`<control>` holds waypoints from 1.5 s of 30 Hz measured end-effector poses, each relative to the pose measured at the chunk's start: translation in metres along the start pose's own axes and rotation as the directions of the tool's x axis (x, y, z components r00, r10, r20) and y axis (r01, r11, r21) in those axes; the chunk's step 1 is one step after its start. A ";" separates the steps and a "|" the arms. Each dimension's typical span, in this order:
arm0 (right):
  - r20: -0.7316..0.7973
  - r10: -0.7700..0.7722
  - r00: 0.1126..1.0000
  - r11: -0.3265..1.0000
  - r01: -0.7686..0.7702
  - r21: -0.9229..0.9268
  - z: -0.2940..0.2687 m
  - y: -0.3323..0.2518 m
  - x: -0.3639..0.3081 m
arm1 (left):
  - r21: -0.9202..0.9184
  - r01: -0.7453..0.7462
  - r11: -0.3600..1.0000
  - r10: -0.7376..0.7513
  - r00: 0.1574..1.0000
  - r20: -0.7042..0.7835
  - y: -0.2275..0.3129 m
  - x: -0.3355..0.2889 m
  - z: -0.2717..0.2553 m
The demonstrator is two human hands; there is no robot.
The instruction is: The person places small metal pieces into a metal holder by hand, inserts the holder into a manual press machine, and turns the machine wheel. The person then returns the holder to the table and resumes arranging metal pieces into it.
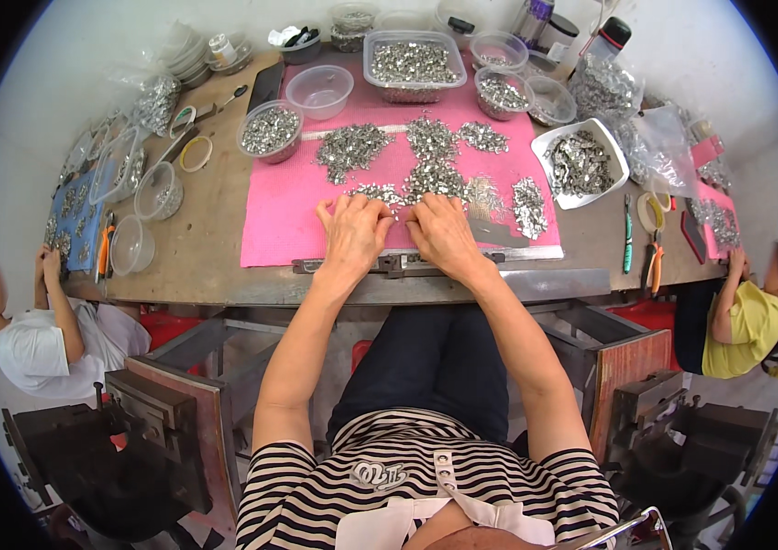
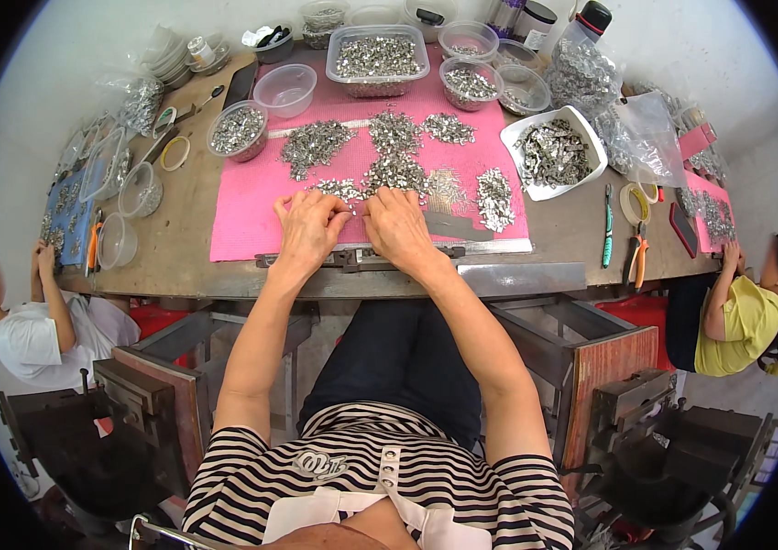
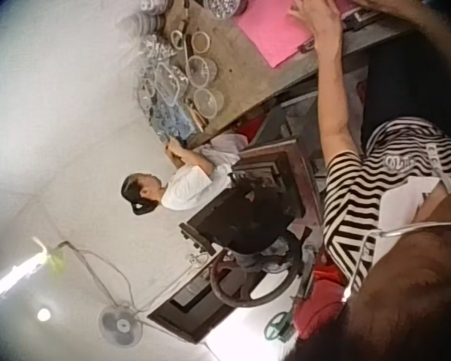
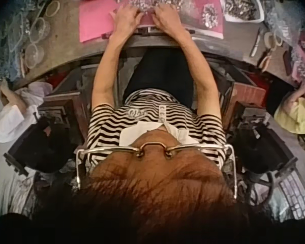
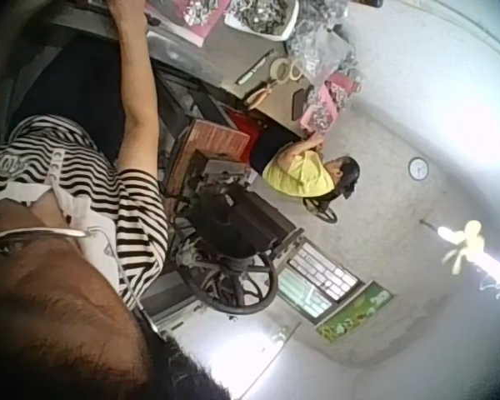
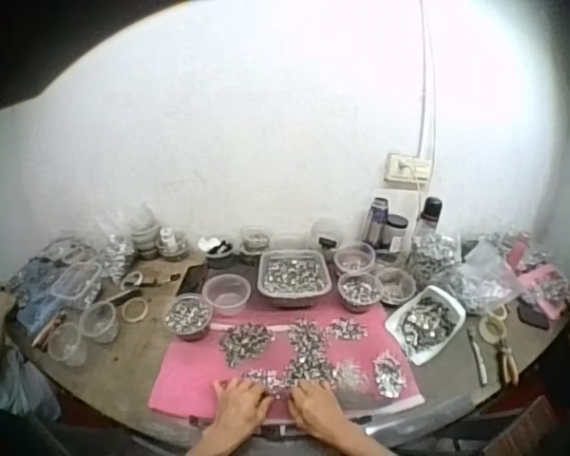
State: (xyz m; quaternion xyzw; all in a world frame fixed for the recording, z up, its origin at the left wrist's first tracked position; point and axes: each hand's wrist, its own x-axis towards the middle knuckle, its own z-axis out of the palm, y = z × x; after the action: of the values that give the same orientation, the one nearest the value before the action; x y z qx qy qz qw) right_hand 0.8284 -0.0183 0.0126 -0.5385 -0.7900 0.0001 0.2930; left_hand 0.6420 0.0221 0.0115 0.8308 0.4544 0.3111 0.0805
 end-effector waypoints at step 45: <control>-0.013 -0.086 0.996 0.982 0.087 0.168 0.006 0.009 0.012 | -0.065 -0.090 0.994 0.096 0.991 0.089 -0.008 -0.007 -0.008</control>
State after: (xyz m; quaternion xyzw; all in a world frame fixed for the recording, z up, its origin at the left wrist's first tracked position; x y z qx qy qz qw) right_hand 0.8300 -0.0029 0.0102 -0.4771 -0.8090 0.0527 0.3393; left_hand 0.6285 0.0201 0.0116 0.8617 0.4014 0.2895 0.1119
